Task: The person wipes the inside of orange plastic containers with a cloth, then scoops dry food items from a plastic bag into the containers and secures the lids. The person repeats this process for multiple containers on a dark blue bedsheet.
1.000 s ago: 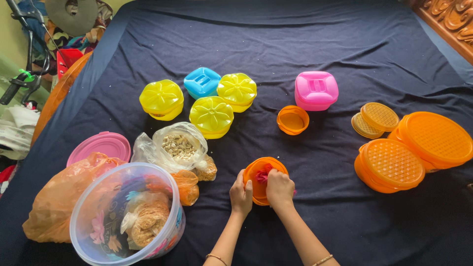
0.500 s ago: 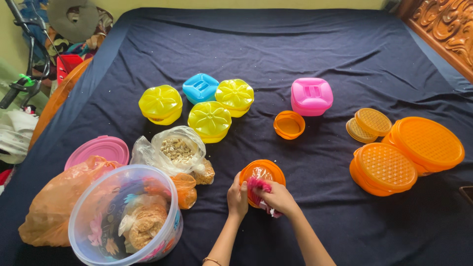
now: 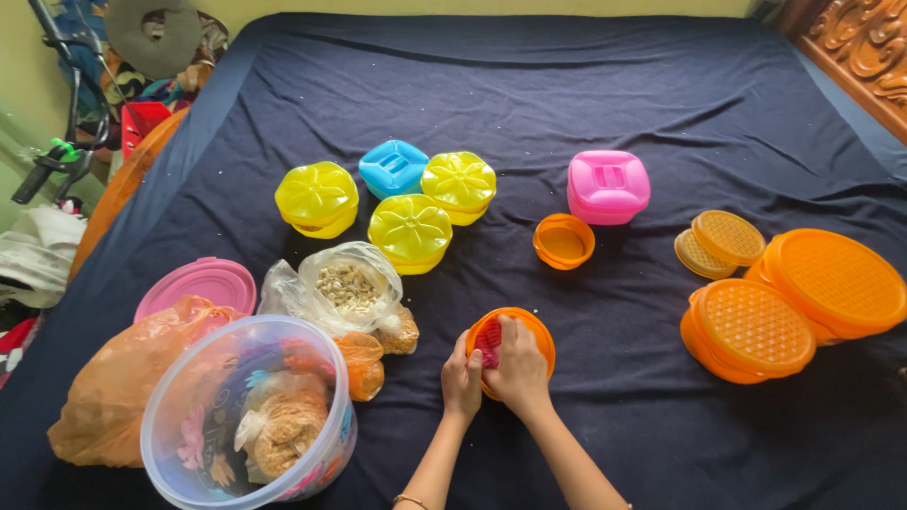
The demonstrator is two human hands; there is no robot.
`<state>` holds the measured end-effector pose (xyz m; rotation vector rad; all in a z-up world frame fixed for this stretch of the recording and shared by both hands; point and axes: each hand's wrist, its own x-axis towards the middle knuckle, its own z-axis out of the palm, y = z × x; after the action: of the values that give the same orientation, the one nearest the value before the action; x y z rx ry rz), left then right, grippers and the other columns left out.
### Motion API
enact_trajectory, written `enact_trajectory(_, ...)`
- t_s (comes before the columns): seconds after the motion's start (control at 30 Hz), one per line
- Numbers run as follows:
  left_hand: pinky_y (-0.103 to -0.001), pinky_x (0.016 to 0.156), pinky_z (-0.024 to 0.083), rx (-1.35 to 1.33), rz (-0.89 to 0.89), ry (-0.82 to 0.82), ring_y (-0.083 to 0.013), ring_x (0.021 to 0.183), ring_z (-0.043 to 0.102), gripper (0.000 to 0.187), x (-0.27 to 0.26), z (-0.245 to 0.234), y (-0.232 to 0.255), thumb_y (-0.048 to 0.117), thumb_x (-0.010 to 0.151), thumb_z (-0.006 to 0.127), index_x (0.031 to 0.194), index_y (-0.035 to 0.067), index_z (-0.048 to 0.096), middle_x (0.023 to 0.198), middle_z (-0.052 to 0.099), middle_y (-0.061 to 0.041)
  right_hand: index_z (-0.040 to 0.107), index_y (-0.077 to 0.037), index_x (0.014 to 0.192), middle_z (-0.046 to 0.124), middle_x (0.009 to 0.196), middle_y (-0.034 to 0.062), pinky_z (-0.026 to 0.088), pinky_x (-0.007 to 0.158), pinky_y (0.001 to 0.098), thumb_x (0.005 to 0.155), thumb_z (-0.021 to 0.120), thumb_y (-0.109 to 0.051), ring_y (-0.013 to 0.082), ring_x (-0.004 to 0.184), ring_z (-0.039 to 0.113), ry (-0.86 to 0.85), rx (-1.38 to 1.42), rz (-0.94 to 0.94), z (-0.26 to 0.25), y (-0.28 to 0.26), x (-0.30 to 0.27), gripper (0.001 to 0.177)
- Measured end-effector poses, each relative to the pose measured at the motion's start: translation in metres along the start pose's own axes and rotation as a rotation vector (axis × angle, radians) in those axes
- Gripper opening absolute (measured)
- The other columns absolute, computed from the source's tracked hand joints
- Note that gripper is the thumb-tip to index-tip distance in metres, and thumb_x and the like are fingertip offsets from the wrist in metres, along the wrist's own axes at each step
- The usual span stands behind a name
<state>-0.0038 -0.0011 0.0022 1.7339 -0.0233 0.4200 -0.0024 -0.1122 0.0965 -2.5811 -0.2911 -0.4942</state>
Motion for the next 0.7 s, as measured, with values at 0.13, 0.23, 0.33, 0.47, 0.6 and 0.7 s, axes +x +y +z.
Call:
enact_trajectory(0.13,-0.039,0.089,0.056,-0.055,-0.019,0.01,-0.0338,0.104,0.076,0.067,0.001,-0.001,-0.001,0.057,0.098,0.043,0.133,0.002,0.06,0.111,0.076,-0.02,0.055,0.001,0.128,0.064,0.116,0.0199,0.052,0.087,0.0481,0.069,0.082,-0.016,0.0401,0.105,0.062,0.065,0.398,-0.104,0.009,0.011,-0.01,0.066)
enact_trajectory(0.23,-0.039,0.09,0.055,-0.021,0.019,0.002,-0.0341,0.108,0.074,0.069,0.002,0.001,-0.002,0.057,0.099,0.042,0.134,0.002,0.061,0.114,0.075,-0.02,0.056,0.0,0.13,0.067,0.119,0.0183,0.055,0.092,0.0458,0.081,0.077,-0.024,0.036,0.107,0.069,0.147,0.56,0.133,0.015,0.028,-0.018,0.058)
enact_trajectory(0.33,-0.039,0.09,0.055,0.006,0.047,-0.004,-0.0342,0.109,0.073,0.071,0.002,0.001,-0.003,0.058,0.099,0.04,0.136,0.001,0.059,0.115,0.074,-0.02,0.056,0.002,0.122,0.067,0.115,0.0215,0.055,0.091,0.0456,0.076,0.081,-0.03,0.038,0.106,0.068,0.066,0.317,0.291,0.029,0.038,-0.017,0.061)
enact_trajectory(0.47,-0.038,0.091,0.055,-0.051,0.038,-0.011,-0.0334,0.11,0.073,0.071,0.001,0.0,0.0,0.059,0.1,0.039,0.135,0.001,0.06,0.116,0.075,-0.02,0.056,0.006,0.117,0.067,0.112,0.0257,0.054,0.09,0.0443,0.067,0.087,-0.035,0.0388,0.104,0.069,-0.031,0.267,0.405,0.045,0.042,-0.016,0.072)
enact_trajectory(0.6,-0.038,0.09,0.056,-0.051,0.014,-0.022,-0.0325,0.108,0.075,0.072,0.002,-0.002,0.003,0.059,0.098,0.04,0.137,0.002,0.059,0.114,0.075,-0.02,0.063,0.001,0.117,0.075,0.107,0.0183,0.058,0.085,0.0379,0.075,0.084,-0.038,0.0288,0.097,0.074,-0.185,0.56,0.58,0.047,0.041,-0.016,0.06)
enact_trajectory(0.7,-0.038,0.09,0.056,-0.02,-0.003,-0.016,-0.0327,0.108,0.074,0.071,0.001,-0.001,0.0,0.058,0.098,0.04,0.138,0.002,0.059,0.115,0.075,-0.02,0.07,-0.002,0.117,0.078,0.102,0.0127,0.059,0.082,0.0336,0.082,0.077,-0.029,0.0203,0.09,0.075,-0.249,0.889,0.63,0.041,0.043,-0.021,0.044)
